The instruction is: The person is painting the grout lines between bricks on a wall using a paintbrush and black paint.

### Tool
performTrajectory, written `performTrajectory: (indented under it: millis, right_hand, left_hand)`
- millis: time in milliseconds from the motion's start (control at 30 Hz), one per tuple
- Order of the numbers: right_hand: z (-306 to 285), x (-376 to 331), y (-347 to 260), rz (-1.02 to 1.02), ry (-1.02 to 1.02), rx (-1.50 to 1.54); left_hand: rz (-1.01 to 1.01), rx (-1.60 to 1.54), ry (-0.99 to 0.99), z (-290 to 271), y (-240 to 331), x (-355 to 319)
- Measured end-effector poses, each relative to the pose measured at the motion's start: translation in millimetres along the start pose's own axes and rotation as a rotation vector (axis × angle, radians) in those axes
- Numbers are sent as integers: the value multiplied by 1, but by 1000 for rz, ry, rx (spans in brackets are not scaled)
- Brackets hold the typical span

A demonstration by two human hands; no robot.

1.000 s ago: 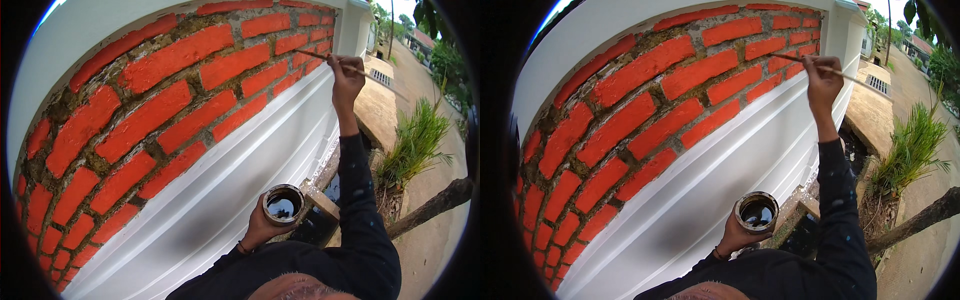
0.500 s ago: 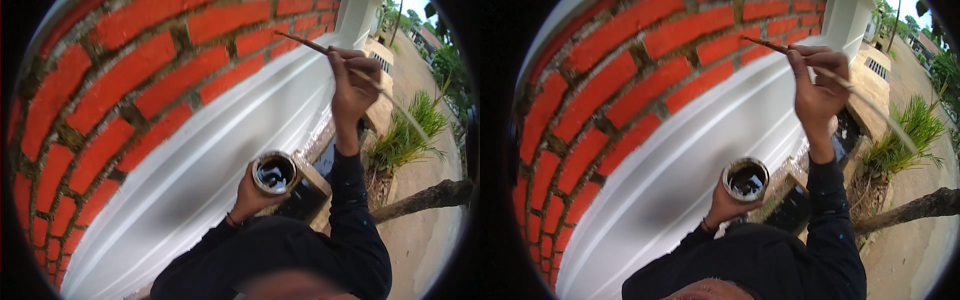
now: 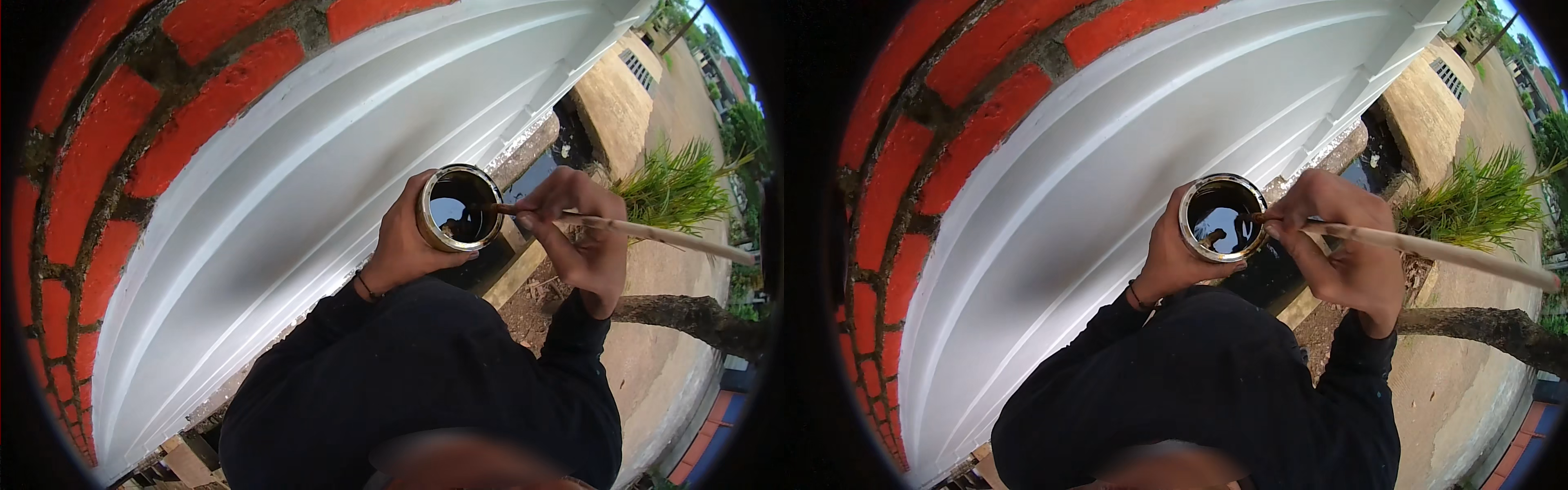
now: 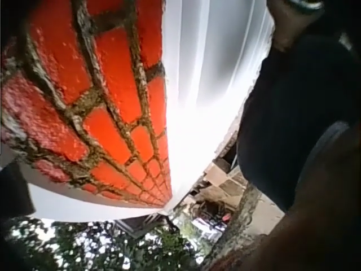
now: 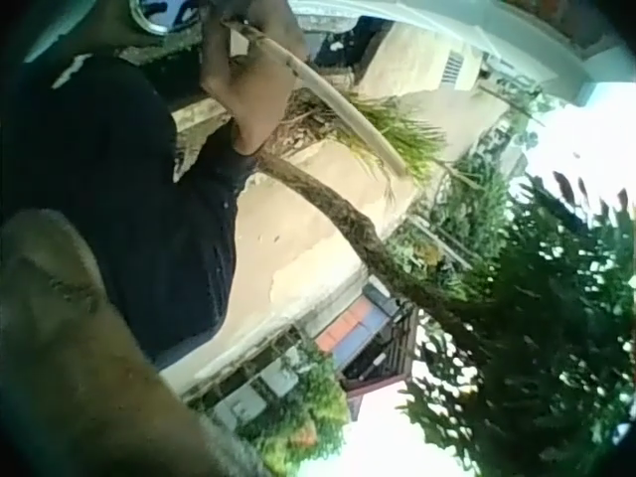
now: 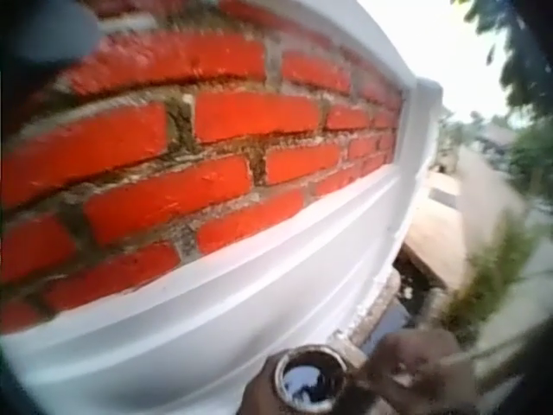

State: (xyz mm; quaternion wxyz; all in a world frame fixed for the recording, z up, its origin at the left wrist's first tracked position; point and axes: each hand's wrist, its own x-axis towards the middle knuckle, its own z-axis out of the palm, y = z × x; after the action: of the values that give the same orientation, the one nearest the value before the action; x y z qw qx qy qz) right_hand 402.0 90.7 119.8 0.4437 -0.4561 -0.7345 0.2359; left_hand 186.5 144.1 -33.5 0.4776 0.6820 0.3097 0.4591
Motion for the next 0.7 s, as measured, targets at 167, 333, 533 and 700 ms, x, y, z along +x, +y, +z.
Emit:
performTrajectory:
  millis: [167, 333, 533, 700]
  right_hand:
    - [2, -3, -2, 9, 34, 46]
    - [-2, -12, -7, 79, 195, 136]
    - [2, -14, 2, 45, 50, 74]
    - [-1, -19, 2, 68, 27, 75]
  left_hand:
    - [-18, -10, -12, -2, 2, -4]
    - [39, 25, 7, -3, 10, -1]
    - [5, 18, -3, -3, 12, -4]
    - [29, 132, -13, -1, 17, -5]
